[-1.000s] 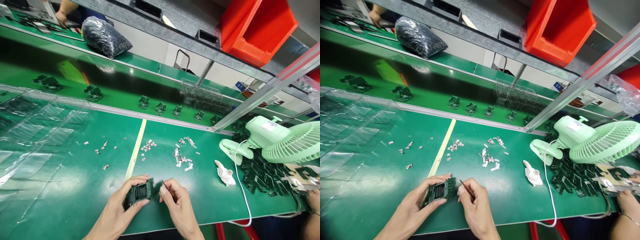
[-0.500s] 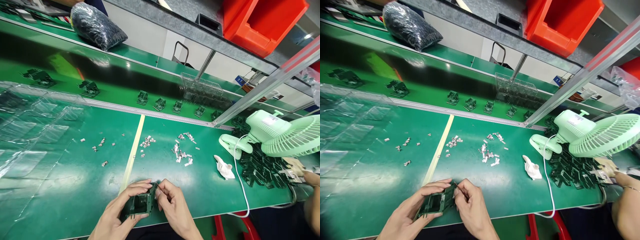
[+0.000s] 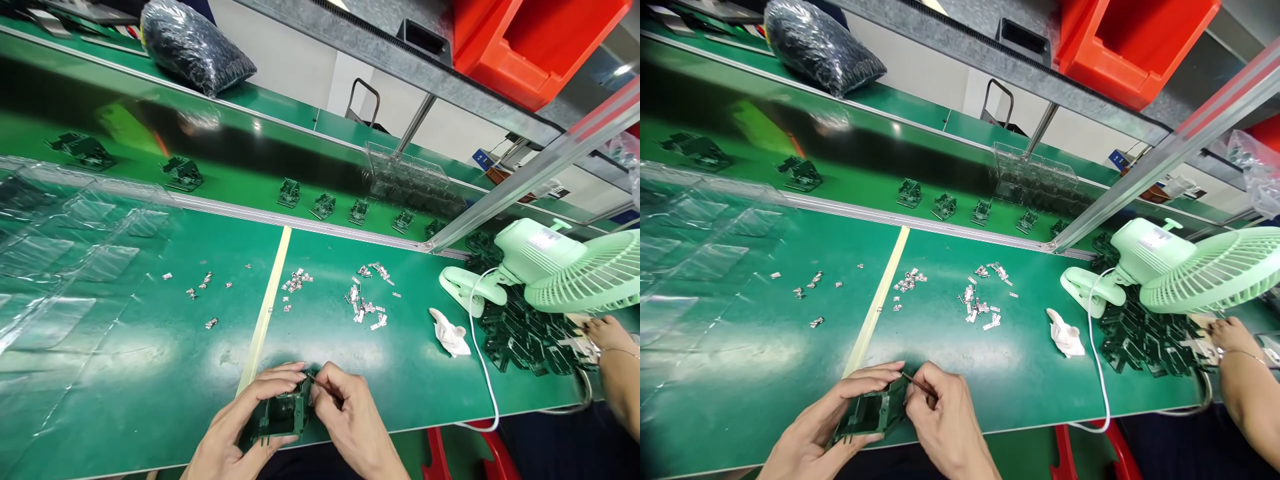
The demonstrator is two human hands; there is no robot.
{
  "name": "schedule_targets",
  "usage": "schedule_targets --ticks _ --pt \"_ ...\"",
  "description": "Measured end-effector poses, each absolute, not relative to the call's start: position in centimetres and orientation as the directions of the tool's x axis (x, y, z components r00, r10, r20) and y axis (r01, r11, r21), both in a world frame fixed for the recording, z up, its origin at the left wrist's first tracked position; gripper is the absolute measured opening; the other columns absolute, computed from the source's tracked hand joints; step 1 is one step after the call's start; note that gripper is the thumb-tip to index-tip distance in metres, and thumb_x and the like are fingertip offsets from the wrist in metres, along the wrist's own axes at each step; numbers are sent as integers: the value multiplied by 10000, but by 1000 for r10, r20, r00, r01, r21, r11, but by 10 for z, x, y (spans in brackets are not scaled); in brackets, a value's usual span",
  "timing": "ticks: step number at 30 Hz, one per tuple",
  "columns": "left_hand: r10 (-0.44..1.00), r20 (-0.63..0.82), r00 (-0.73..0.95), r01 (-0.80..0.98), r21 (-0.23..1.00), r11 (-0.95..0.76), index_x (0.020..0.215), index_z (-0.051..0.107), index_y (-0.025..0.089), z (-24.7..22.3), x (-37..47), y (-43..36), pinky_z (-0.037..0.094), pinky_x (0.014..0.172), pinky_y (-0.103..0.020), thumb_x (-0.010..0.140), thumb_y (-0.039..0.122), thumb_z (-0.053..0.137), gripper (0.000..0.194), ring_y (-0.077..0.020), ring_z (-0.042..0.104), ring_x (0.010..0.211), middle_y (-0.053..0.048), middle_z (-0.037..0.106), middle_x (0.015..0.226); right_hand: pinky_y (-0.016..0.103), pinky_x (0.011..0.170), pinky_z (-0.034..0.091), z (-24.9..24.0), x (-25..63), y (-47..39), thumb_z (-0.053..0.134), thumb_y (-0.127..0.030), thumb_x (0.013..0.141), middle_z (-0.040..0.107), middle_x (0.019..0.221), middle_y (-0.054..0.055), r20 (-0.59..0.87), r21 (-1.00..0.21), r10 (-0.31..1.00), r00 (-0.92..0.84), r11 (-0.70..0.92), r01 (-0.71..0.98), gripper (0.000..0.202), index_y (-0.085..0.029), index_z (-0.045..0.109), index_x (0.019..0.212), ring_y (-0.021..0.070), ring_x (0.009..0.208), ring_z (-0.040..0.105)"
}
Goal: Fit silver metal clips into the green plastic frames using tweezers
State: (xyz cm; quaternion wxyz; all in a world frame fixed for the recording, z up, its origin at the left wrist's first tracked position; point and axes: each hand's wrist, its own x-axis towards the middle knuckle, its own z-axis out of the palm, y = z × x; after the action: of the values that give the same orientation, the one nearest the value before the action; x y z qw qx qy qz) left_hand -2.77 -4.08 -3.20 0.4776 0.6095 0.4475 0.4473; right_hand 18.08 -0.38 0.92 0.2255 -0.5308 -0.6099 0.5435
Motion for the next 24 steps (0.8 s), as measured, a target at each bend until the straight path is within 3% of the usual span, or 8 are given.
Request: schedule_targets --ticks 8,14,17,21,24 --pt "965 163 206 115 975 -189 1300 650 329 -33 -25 -46 513 1145 -318 943 214 717 381 -249 626 1363 -53 722 1352 261 550 217 4 180 -3 480 -138 916 269 672 -77 -327 -897 877 -353 -171 407 248 -234 354 726 109 632 253" --pt "976 83 199 72 992 -100 1263 676 310 -27 -25 -45 550 1100 -306 931 237 740 346 -266 648 1337 -70 724 1344 232 565 308 5 182 0 473 -135 865 447 621 -80 -385 -917 824 -416 -290 275 145 -224 460 751 98 584 388" --pt "980 70 187 62 995 -83 1245 696 296 -26 -25 -46 557 1088 -302 917 235 754 338 -274 660 1321 -79 735 1326 234 555 272 5 180 -1 500 -134 864 383 632 -84 -384 -910 827 -411 -265 318 181 -227 433 724 97 596 347" --pt "987 29 155 5 1000 -31 1214 706 285 -31 -24 -49 566 1074 -310 915 236 750 306 -284 659 1323 -86 727 1341 238 540 250 0 173 -6 574 -200 906 318 659 -85 -362 -911 875 -321 -258 323 281 -239 364 724 101 613 292" --pt "992 -53 119 -66 996 61 1189 701 276 -35 -22 -52 586 1035 -300 908 267 762 287 -294 652 1331 -95 690 1407 245 533 276 -3 170 -13 632 -288 939 397 651 -83 -335 -915 918 -210 -265 303 247 -229 459 772 102 588 334"
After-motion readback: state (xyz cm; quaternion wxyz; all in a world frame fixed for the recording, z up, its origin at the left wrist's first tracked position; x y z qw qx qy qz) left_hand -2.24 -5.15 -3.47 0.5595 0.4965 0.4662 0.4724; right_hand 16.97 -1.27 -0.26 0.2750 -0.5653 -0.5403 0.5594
